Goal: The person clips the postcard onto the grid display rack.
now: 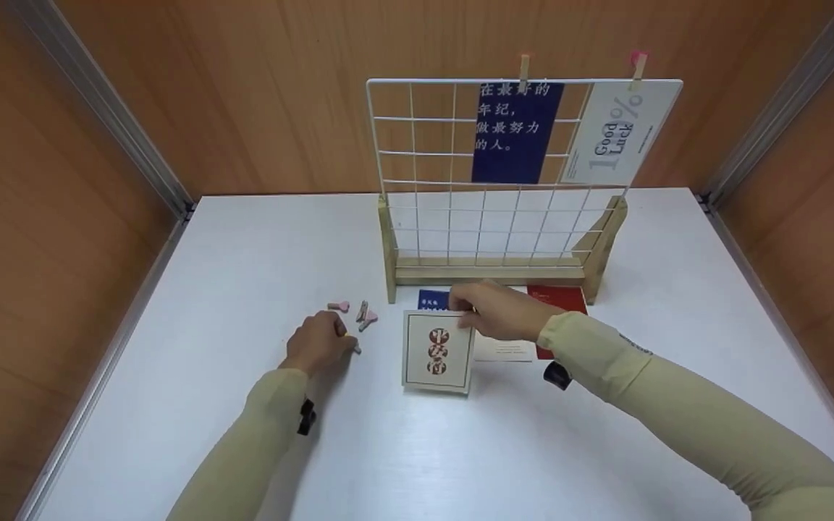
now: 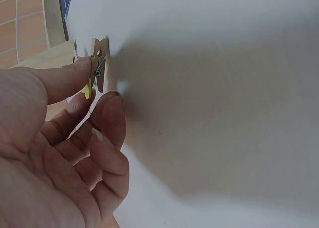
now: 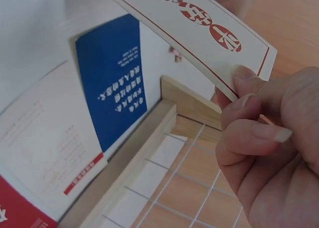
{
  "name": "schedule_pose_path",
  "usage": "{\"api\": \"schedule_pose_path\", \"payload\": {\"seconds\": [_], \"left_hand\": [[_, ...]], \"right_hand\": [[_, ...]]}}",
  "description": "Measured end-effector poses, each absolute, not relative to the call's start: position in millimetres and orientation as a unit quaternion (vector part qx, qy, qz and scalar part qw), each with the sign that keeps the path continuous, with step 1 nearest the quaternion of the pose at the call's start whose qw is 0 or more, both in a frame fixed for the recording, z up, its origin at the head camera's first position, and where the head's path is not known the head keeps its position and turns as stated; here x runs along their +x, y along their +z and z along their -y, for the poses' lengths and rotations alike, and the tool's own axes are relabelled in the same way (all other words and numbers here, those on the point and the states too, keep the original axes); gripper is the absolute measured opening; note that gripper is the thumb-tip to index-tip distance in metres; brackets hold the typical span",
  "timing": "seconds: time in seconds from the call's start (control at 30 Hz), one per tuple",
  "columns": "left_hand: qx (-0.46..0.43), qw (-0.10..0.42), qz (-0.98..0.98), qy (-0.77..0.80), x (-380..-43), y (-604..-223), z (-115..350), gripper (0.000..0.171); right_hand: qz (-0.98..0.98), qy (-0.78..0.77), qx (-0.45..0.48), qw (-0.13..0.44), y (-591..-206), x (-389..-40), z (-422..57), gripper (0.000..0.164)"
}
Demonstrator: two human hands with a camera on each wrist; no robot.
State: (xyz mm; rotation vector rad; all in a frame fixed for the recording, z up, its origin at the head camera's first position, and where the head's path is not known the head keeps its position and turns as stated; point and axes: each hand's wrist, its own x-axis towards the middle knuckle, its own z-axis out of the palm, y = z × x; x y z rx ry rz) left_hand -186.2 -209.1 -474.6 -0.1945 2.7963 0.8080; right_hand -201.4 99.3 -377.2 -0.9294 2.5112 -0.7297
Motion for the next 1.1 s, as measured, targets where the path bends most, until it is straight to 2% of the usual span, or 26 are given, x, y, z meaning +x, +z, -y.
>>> {"api": "schedule_pose_path", "payload": {"seconds": [0.23, 0.53, 1.1], "left_hand": [[-0.070, 0.107, -0.953, 0.274, -186, -476, 208, 0.019], [-0.064, 0.095, -0.954, 0.277, -185, -476, 208, 0.020], [-0.063, 0.097, -0.952, 0.285, -188, -476, 207, 0.015]], "right_hand": [[-0.898, -0.251, -0.325, 0.161, -361, -207, -101, 0.012], [-0.897, -0.264, -0.331, 0.129, -338, -219, -99, 0.005], [-0.913, -0.238, -0.324, 0.071, -306, -231, -97, 0.010]]}}
